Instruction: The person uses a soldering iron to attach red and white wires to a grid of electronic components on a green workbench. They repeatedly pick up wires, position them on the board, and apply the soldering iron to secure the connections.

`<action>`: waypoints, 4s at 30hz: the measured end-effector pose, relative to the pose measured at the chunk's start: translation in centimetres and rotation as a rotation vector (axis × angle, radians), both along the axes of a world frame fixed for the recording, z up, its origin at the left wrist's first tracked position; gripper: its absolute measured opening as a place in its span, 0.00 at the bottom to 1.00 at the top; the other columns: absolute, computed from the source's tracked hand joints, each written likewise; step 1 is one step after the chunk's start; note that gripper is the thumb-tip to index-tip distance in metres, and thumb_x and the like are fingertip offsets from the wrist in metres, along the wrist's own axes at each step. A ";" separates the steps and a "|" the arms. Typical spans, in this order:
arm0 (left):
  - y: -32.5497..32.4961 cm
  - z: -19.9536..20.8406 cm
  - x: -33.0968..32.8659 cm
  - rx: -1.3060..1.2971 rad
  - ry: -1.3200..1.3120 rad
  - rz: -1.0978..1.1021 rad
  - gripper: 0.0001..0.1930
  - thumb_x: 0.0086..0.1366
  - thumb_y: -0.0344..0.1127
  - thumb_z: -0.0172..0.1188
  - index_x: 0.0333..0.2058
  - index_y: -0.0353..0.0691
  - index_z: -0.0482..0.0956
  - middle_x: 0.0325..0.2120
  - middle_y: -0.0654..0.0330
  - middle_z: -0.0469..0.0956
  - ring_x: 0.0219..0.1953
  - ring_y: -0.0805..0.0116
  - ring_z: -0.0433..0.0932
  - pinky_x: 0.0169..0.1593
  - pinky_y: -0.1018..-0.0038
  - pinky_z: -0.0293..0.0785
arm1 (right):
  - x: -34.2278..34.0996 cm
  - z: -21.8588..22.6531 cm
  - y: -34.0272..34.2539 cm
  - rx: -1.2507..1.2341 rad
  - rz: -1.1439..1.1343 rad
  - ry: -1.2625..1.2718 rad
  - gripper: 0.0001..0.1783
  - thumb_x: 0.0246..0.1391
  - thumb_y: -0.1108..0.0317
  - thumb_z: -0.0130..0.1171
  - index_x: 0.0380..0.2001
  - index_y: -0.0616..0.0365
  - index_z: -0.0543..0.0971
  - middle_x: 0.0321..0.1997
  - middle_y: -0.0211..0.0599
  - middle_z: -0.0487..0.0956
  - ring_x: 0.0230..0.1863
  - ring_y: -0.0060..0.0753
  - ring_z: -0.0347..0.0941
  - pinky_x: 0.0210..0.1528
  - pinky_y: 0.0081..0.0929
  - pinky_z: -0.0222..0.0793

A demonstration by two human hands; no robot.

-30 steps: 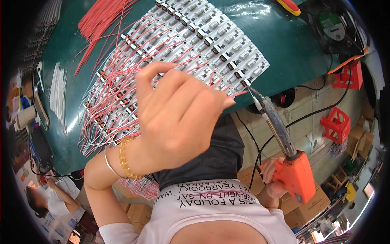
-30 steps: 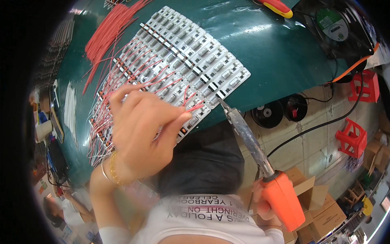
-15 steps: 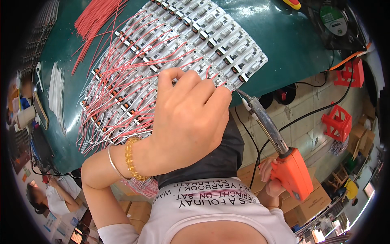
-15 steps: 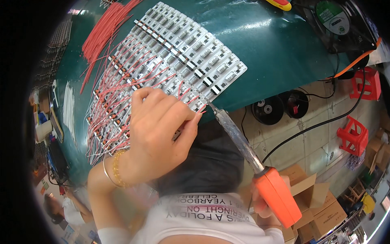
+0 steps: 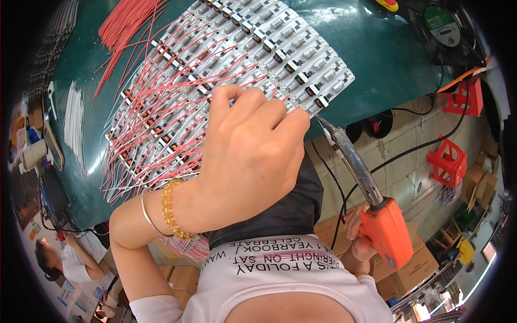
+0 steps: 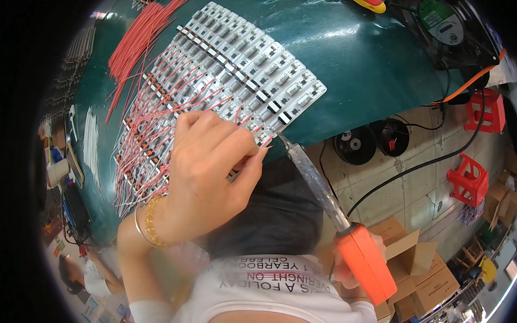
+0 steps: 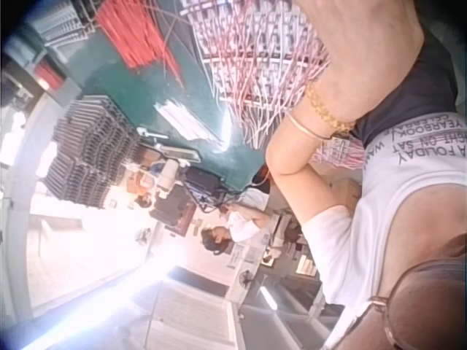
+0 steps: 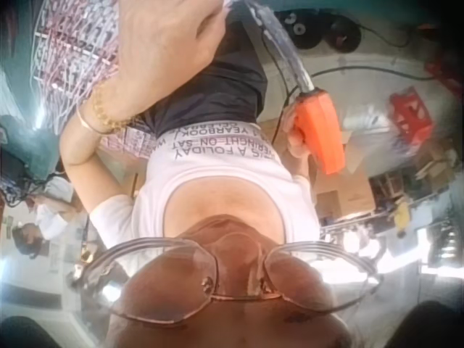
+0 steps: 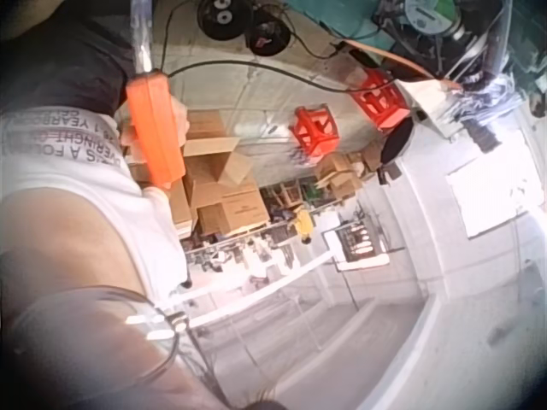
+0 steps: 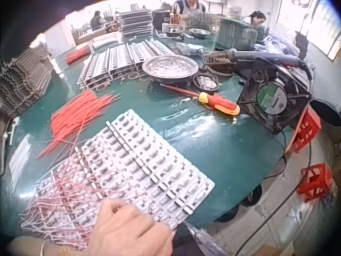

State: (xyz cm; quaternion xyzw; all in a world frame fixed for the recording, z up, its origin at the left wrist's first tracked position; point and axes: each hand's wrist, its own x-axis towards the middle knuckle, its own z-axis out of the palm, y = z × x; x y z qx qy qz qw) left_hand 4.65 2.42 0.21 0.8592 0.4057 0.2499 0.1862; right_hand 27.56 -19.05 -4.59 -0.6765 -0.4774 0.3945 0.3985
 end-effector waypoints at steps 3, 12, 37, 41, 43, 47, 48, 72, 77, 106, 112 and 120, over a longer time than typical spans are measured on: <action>0.0 0.0 0.0 -0.004 0.009 -0.006 0.10 0.48 0.24 0.66 0.21 0.42 0.72 0.18 0.64 0.70 0.26 0.63 0.68 0.39 0.67 0.60 | -0.2 0.6 0.6 -0.029 -0.009 0.022 0.31 0.49 0.36 0.56 0.20 0.57 0.75 0.19 0.31 0.73 0.21 0.34 0.70 0.24 0.27 0.64; 1.2 -0.2 -2.4 -0.056 -0.168 -0.208 0.09 0.49 0.25 0.67 0.31 0.39 0.80 0.21 0.60 0.72 0.26 0.61 0.70 0.43 0.65 0.66 | -3.2 0.7 6.6 0.390 0.035 0.374 0.43 0.54 0.37 0.56 0.55 0.68 0.65 0.10 0.22 0.63 0.10 0.19 0.58 0.17 0.20 0.60; 17.0 -1.4 -18.0 0.339 0.380 0.351 0.21 0.51 0.41 0.69 0.44 0.44 0.77 0.40 0.59 0.74 0.46 0.58 0.70 0.50 0.66 0.63 | -3.2 3.1 12.4 0.439 -0.023 0.118 0.36 0.46 0.35 0.61 0.27 0.63 0.69 0.12 0.28 0.66 0.12 0.24 0.61 0.20 0.23 0.61; 16.3 -0.2 -18.2 0.332 0.341 0.315 0.22 0.51 0.41 0.69 0.46 0.45 0.76 0.41 0.59 0.74 0.46 0.58 0.70 0.51 0.65 0.63 | 1.5 2.3 12.8 0.605 -0.048 0.030 0.41 0.54 0.46 0.60 0.53 0.76 0.62 0.13 0.29 0.66 0.12 0.19 0.59 0.20 0.19 0.60; 15.1 -0.5 -18.8 0.277 0.330 0.280 0.23 0.52 0.42 0.68 0.47 0.45 0.76 0.41 0.58 0.74 0.46 0.58 0.70 0.50 0.64 0.63 | 2.5 5.0 13.8 0.631 0.007 -0.095 0.42 0.56 0.48 0.60 0.57 0.78 0.61 0.14 0.30 0.67 0.13 0.18 0.59 0.20 0.18 0.59; 13.6 -2.1 -20.4 0.389 0.359 0.402 0.24 0.53 0.43 0.68 0.48 0.44 0.75 0.40 0.58 0.74 0.44 0.59 0.70 0.49 0.64 0.63 | 2.8 9.3 16.5 0.711 -0.014 -0.168 0.41 0.57 0.48 0.59 0.57 0.77 0.60 0.14 0.29 0.65 0.13 0.18 0.58 0.19 0.18 0.58; 13.4 -2.1 -20.7 0.427 0.359 0.453 0.24 0.53 0.42 0.68 0.48 0.44 0.75 0.40 0.58 0.74 0.44 0.59 0.70 0.49 0.64 0.63 | 3.1 9.9 17.0 0.718 -0.031 -0.164 0.41 0.57 0.48 0.59 0.57 0.77 0.60 0.14 0.28 0.65 0.13 0.18 0.57 0.19 0.18 0.58; 5.9 1.2 -31.7 0.235 0.099 0.833 0.06 0.60 0.31 0.62 0.28 0.35 0.77 0.20 0.56 0.77 0.23 0.63 0.75 0.30 0.71 0.69 | -3.3 9.8 18.9 0.649 0.060 0.275 0.42 0.59 0.45 0.54 0.58 0.73 0.57 0.11 0.24 0.59 0.09 0.15 0.52 0.13 0.16 0.54; 6.3 2.8 -26.3 -0.030 -0.208 0.707 0.06 0.63 0.30 0.60 0.30 0.33 0.76 0.20 0.62 0.74 0.23 0.77 0.68 0.29 0.79 0.66 | -2.3 10.0 18.5 0.614 0.088 0.409 0.43 0.58 0.44 0.55 0.59 0.74 0.57 0.11 0.26 0.63 0.10 0.20 0.57 0.14 0.20 0.60; 11.3 -1.5 -12.7 -0.463 -0.298 0.433 0.10 0.60 0.34 0.64 0.27 0.31 0.78 0.22 0.61 0.78 0.25 0.77 0.72 0.32 0.77 0.68 | -8.9 3.5 19.6 0.206 0.067 0.088 0.37 0.56 0.46 0.60 0.48 0.76 0.67 0.12 0.27 0.65 0.10 0.19 0.58 0.14 0.18 0.56; 11.2 -1.5 -12.7 -0.415 -0.286 0.428 0.10 0.59 0.34 0.64 0.27 0.32 0.78 0.21 0.60 0.77 0.25 0.75 0.73 0.32 0.77 0.68 | -8.2 3.3 19.2 0.245 0.099 -0.042 0.39 0.55 0.46 0.60 0.49 0.77 0.66 0.11 0.27 0.65 0.10 0.18 0.58 0.14 0.18 0.56; 11.2 -1.7 -12.7 -0.386 -0.286 0.434 0.10 0.59 0.35 0.64 0.27 0.32 0.78 0.21 0.61 0.77 0.24 0.75 0.72 0.31 0.76 0.67 | -8.4 3.7 19.4 0.240 0.134 -0.009 0.43 0.53 0.44 0.61 0.53 0.77 0.65 0.11 0.25 0.64 0.10 0.17 0.58 0.14 0.18 0.56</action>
